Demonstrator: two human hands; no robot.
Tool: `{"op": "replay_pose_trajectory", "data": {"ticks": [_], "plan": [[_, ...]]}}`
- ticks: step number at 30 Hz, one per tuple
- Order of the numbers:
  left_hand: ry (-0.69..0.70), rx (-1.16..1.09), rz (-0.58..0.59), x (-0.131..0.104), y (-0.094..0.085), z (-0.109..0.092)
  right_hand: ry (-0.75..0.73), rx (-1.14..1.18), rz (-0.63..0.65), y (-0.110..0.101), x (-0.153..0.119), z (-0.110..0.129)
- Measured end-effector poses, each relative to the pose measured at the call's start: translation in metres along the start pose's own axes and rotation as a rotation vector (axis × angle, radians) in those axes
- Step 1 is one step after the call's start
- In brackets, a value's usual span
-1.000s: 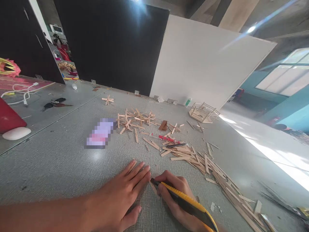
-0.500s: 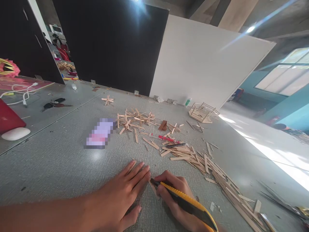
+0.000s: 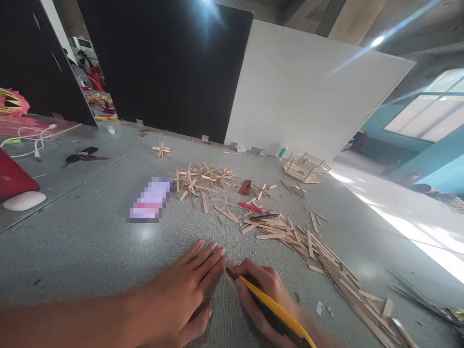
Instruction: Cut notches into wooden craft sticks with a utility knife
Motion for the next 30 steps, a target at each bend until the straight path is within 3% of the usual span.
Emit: {"op": "replay_pose_trajectory", "data": {"ticks": [17,30], "plan": [[-0.023,0.028,0.014,0.001,0.003,0.001,0.018,0.004,-0.033,-0.004,-0.002,0.006],[-0.048,-0.024,0.075,0.004,-0.004,-0.001,0.040,0.080,-0.102,-0.004,-0.006,-0.006]]}}
Point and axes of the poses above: each hand's wrist, its own x-axis towards the middle knuckle, its own y-axis out of the palm, z = x × y, the point moved 8 cm from there along x, towards the middle knuckle, and after that the axes turned 6 degrees about -y, right-handed, at the moved point
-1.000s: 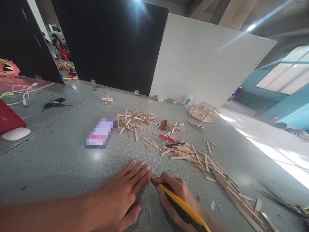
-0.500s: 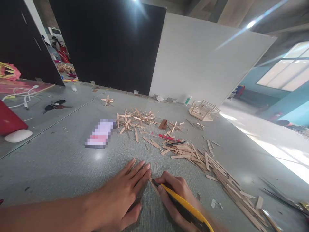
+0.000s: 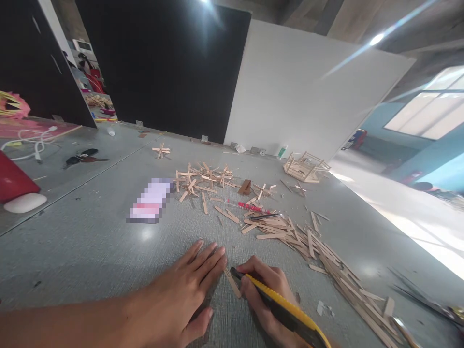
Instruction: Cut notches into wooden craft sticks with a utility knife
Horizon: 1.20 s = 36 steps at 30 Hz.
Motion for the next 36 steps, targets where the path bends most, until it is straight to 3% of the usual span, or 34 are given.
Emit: {"op": "replay_pose_trajectory", "data": {"ticks": [10,25,30,36], "plan": [[0.000,-0.029,-0.004,-0.0015,-0.0006,-0.0007,0.004,-0.025,0.043,0.0031,0.0033,-0.0003],[-0.006,0.002,-0.014,-0.0007,0.0027,-0.0001,0.015,-0.018,0.010,0.0050,0.0033,0.0010],[0.009,0.025,-0.034,-0.0027,0.0038,-0.0007,0.016,0.044,0.070,0.0087,0.0025,0.0030],[-0.009,0.039,0.009,-0.0023,0.0025,-0.0015,0.002,0.044,0.077,0.0061,0.0026,0.0057]]}}
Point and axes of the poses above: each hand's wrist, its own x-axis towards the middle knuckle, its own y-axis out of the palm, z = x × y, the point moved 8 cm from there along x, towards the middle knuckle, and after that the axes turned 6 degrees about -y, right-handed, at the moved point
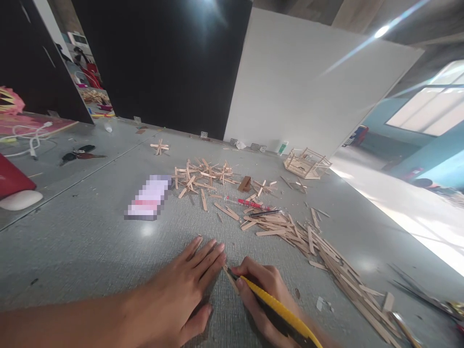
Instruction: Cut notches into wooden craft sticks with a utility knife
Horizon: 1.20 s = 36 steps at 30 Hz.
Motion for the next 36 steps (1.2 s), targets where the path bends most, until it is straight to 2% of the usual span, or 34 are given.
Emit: {"op": "replay_pose_trajectory", "data": {"ticks": [3,9,13,22,36], "plan": [[-0.002,0.003,0.001,0.001,0.001,0.001,-0.002,0.001,0.002,0.001,-0.002,-0.001],[0.027,0.001,-0.078,-0.001,0.002,0.001,0.061,-0.019,-0.091,-0.004,-0.008,-0.010],[0.029,-0.003,-0.099,-0.002,0.002,0.002,0.082,0.044,-0.077,-0.003,-0.007,-0.012],[0.016,-0.017,-0.044,0.001,0.003,0.001,0.064,-0.001,-0.068,-0.003,-0.001,-0.006],[0.020,-0.020,-0.058,-0.001,0.003,0.002,0.028,-0.032,-0.042,-0.001,0.001,-0.002]]}}
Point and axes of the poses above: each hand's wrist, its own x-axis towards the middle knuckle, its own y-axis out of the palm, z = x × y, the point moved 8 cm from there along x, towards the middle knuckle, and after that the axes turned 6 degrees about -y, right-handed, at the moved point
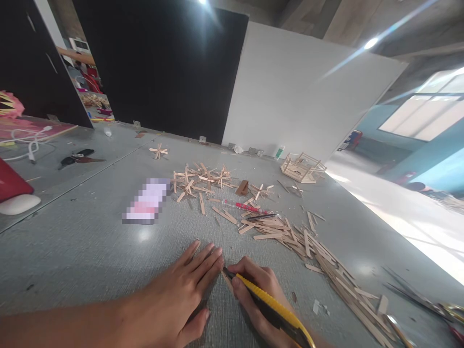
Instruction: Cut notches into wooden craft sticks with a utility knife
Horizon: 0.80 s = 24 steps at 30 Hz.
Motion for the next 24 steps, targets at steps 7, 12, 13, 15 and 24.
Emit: {"op": "replay_pose_trajectory", "data": {"ticks": [7,12,13,15,24], "plan": [[0.008,0.015,-0.015,0.0002,-0.0005,-0.0012,0.027,0.007,-0.042,-0.0017,-0.0027,-0.0021],[0.007,0.018,0.010,0.0023,-0.0028,-0.0028,0.058,0.039,-0.051,-0.0020,-0.0030,-0.0024],[0.008,0.019,0.007,0.0021,-0.0030,-0.0028,0.061,0.042,-0.050,-0.0019,-0.0026,-0.0017],[0.008,0.023,-0.003,0.0012,-0.0028,-0.0020,0.061,0.044,-0.053,-0.0024,-0.0018,-0.0002],[0.011,0.014,-0.021,-0.0004,-0.0026,-0.0009,0.065,0.048,-0.064,-0.0027,-0.0022,-0.0022]]}}
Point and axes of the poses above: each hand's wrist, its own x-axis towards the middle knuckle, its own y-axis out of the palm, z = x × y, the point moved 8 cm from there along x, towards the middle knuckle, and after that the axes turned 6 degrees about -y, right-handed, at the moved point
